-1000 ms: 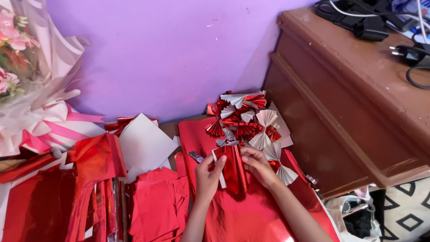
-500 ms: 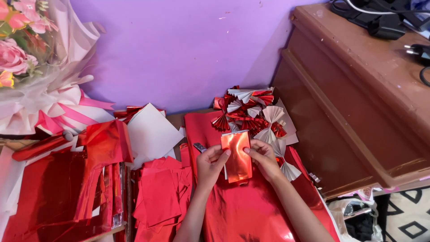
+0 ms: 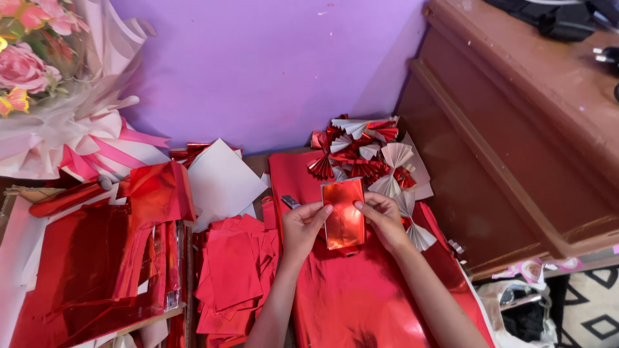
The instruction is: The person folds red metallic paper sheets into fan shapes using a stapler to secure the center. They handle the paper by hand, folding it accordion-style and stapling it before placing the finished items on a pile.
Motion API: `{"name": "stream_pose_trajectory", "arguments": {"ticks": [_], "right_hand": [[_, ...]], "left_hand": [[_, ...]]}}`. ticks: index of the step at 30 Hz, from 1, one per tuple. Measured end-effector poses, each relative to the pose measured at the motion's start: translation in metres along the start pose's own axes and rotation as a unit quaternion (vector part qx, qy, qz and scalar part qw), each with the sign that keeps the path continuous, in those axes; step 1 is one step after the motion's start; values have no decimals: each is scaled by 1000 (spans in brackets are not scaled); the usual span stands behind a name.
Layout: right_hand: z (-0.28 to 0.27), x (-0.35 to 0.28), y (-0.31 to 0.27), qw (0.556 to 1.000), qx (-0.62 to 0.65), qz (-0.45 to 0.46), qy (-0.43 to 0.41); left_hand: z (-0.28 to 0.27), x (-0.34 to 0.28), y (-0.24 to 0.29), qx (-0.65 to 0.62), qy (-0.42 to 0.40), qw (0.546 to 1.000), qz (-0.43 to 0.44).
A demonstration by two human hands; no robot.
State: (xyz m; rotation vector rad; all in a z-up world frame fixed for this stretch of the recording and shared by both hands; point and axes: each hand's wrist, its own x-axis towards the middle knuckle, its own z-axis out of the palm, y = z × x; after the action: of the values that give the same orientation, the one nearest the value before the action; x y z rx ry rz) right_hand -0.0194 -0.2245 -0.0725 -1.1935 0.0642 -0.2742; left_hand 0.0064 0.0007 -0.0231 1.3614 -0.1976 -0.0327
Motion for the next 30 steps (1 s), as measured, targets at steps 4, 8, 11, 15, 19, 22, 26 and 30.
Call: {"name": "stream_pose_trajectory", "arguments": {"ticks": [4,8,11,15,19,22,26,30], "right_hand": [[-5,0,5,1000,1,-2,11],[-7,1,7,1000,-2,2,-1],[-8,2,7,1000,-6,1,-3],[-9,1,6,1000,-3,-5,0],[-5,0,3,1000,0,-3,4],[9,-6,-15,1000,-10,-5,-10],[22,-12,-29,999,5,-39,-36],[21,-8,-34,989,-54,-113,-77]], "left_hand": [[-3,0,-10,2,-8,1000,5],[-5,-1,-10,4,1,1000,19],[-6,-2,-5,2,-6,1000,25],[-4,-2,-2,-3,-14,1000,28],[-5,-1,-2,-1,-16,999,31],[-3,-3,1,11,6,999,35],[-3,-8,12,26,30,998,46],[1,-7,16,28,48,997,55]]}}
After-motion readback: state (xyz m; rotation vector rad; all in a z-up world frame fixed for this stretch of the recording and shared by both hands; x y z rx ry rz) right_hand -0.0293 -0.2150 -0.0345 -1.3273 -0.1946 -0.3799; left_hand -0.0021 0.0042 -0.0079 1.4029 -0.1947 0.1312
